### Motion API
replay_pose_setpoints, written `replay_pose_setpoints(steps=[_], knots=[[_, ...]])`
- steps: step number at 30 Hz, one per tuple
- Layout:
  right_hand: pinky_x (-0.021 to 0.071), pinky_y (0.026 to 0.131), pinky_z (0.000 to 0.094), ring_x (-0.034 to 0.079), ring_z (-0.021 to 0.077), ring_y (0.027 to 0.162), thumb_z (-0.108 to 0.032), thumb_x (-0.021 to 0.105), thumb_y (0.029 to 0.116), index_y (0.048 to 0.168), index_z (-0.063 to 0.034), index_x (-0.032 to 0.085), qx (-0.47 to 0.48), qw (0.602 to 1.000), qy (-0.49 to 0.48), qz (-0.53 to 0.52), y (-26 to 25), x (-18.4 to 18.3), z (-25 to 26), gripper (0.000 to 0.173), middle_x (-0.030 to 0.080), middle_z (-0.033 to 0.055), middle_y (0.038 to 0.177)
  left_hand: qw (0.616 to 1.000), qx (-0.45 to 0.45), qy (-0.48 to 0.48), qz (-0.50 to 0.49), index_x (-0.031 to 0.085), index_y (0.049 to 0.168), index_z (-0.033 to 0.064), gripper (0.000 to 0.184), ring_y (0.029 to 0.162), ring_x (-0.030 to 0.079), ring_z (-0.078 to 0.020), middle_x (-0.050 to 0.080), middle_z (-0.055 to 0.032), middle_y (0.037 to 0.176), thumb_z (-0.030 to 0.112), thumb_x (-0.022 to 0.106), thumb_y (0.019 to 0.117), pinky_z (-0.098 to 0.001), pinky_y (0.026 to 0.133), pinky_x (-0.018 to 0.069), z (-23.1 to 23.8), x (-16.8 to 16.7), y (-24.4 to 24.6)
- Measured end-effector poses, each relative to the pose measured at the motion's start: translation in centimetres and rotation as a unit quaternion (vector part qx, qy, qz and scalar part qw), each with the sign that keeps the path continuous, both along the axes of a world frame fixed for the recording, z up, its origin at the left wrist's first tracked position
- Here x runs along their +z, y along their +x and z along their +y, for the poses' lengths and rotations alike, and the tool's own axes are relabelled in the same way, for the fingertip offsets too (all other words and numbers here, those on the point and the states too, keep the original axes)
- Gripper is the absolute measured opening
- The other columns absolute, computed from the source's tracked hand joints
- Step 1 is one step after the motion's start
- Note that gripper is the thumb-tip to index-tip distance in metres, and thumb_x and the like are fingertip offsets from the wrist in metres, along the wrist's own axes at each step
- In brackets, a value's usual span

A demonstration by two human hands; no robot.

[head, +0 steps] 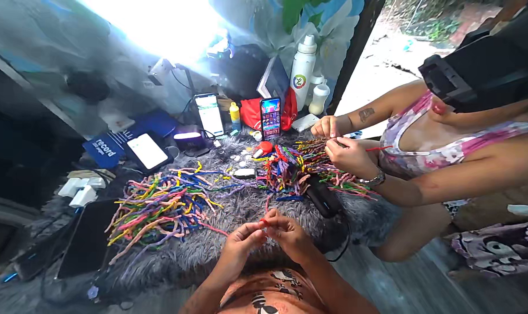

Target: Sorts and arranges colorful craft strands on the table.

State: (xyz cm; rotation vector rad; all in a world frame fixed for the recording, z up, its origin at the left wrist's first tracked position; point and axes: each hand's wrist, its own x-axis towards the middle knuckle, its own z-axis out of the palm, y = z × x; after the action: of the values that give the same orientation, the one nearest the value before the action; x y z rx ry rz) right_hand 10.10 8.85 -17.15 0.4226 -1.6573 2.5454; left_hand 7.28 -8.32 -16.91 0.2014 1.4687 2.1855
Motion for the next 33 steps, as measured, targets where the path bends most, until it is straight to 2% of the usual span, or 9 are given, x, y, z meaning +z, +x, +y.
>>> replay_pose_setpoints(steps=[8, 17, 19, 21, 22, 25, 27, 29, 33], knots=[[0.0563, 0.086, 0.0239, 0.065, 0.0039, 0.095, -0.003, 0.063, 0.0957, 0.102, -0.0089, 0.076, -0.026, 0.999, -0.033, -0.014, -0.1, -0.9, -0.5, 0.015, 0.068, -0.0044, 0.105, 0.998, -0.010, 0.041, -0.050, 0.064, 0.102, 0.0086, 0.013, 0.086, 0.072, -0.0126, 0.074, -0.0044, 0.096, 0.001, 0.054, 0.1001, -0.0289, 0.082, 0.0604, -0.2, -0.5, 0.1], [0.0587, 0.086, 0.0217, 0.066, 0.0040, 0.096, 0.002, 0.066, 0.0925, 0.101, 0.0004, 0.074, -0.080, 0.990, 0.108, 0.048, 0.5, -1.4, 0.5, 0.012, 0.066, 0.0022, 0.110, 0.999, -0.010, 0.032, -0.039, 0.064, 0.104, 0.0077, 0.013, 0.084, 0.072, -0.0112, 0.073, -0.0044, 0.096, 0.002, 0.053, 0.1010, -0.0265, 0.079, 0.0600, -1.2, -0.6, -0.1], [0.0589, 0.087, 0.0231, 0.067, 0.0047, 0.098, -0.007, 0.067, 0.0945, 0.101, -0.0007, 0.074, -0.060, 0.992, 0.102, 0.035, 0.9, -1.6, 0.6, 0.011, 0.067, 0.0019, 0.112, 1.000, 0.000, 0.010, -0.004, 0.066, 0.105, 0.0065, 0.014, 0.085, 0.072, -0.0108, 0.074, -0.0030, 0.096, 0.001, 0.054, 0.0999, -0.0278, 0.081, 0.0599, -1.3, -0.7, -0.1], [0.0587, 0.084, 0.0233, 0.067, 0.0042, 0.098, -0.027, 0.071, 0.0951, 0.098, -0.0057, 0.075, -0.053, 0.994, 0.094, 0.018, 1.2, -1.9, 0.6, 0.022, 0.067, -0.0009, 0.112, 0.999, 0.006, -0.011, 0.044, 0.068, 0.107, 0.0045, 0.015, 0.087, 0.072, -0.0113, 0.075, -0.0028, 0.098, 0.001, 0.056, 0.0990, -0.0295, 0.084, 0.0601, -1.6, -0.9, -0.1], [0.0592, 0.084, 0.0239, 0.067, 0.0049, 0.097, -0.031, 0.072, 0.0944, 0.096, -0.0064, 0.075, -0.057, 0.994, 0.089, 0.002, 1.4, -1.8, 0.5, 0.025, 0.068, -0.0011, 0.111, 0.997, 0.010, -0.028, 0.076, 0.069, 0.107, 0.0043, 0.016, 0.087, 0.072, -0.0106, 0.075, -0.0013, 0.098, 0.000, 0.057, 0.0985, -0.0295, 0.085, 0.0603, -1.7, -0.8, -0.1], [0.0609, 0.086, 0.0272, 0.070, 0.0089, 0.094, -0.016, 0.064, 0.0971, 0.093, -0.0002, 0.072, -0.060, 0.993, 0.074, -0.065, 2.1, -1.0, 0.4, 0.018, 0.069, 0.0039, 0.109, 0.975, 0.006, -0.104, 0.197, 0.071, 0.110, 0.0031, 0.016, 0.089, 0.070, -0.0065, 0.072, 0.0021, 0.101, 0.004, 0.062, 0.0977, -0.0258, 0.085, 0.0598, -2.5, -0.7, -0.2], [0.0603, 0.089, 0.0294, 0.070, 0.0118, 0.097, -0.014, 0.057, 0.1002, 0.096, 0.0015, 0.072, -0.033, 0.993, 0.061, -0.098, 2.4, -0.9, 0.6, 0.022, 0.069, 0.0063, 0.112, 0.945, -0.008, -0.148, 0.290, 0.074, 0.110, 0.0031, 0.016, 0.090, 0.067, -0.0033, 0.070, 0.0011, 0.101, 0.008, 0.064, 0.0981, -0.0208, 0.083, 0.0581, -3.1, -0.7, -0.5], [0.0596, 0.091, 0.0301, 0.070, 0.0128, 0.100, -0.021, 0.058, 0.1013, 0.101, 0.0009, 0.073, -0.006, 0.991, 0.062, -0.118, 2.8, -1.0, 0.8, 0.027, 0.070, 0.0065, 0.115, 0.908, -0.021, -0.182, 0.377, 0.076, 0.108, 0.0025, 0.017, 0.091, 0.066, -0.0013, 0.071, -0.0020, 0.101, 0.010, 0.065, 0.0986, -0.0175, 0.083, 0.0561, -3.6, -0.5, -0.7], [0.0595, 0.090, 0.0289, 0.070, 0.0110, 0.099, -0.016, 0.065, 0.0971, 0.112, 0.0004, 0.074, 0.034, 0.980, 0.128, -0.148, 3.8, -0.4, 0.8, 0.024, 0.071, 0.0057, 0.114, 0.865, -0.063, -0.206, 0.453, 0.077, 0.106, 0.0031, 0.017, 0.093, 0.066, -0.0032, 0.072, -0.0055, 0.100, 0.009, 0.064, 0.0979, -0.0184, 0.086, 0.0550, -5.0, 0.0, -0.7]])
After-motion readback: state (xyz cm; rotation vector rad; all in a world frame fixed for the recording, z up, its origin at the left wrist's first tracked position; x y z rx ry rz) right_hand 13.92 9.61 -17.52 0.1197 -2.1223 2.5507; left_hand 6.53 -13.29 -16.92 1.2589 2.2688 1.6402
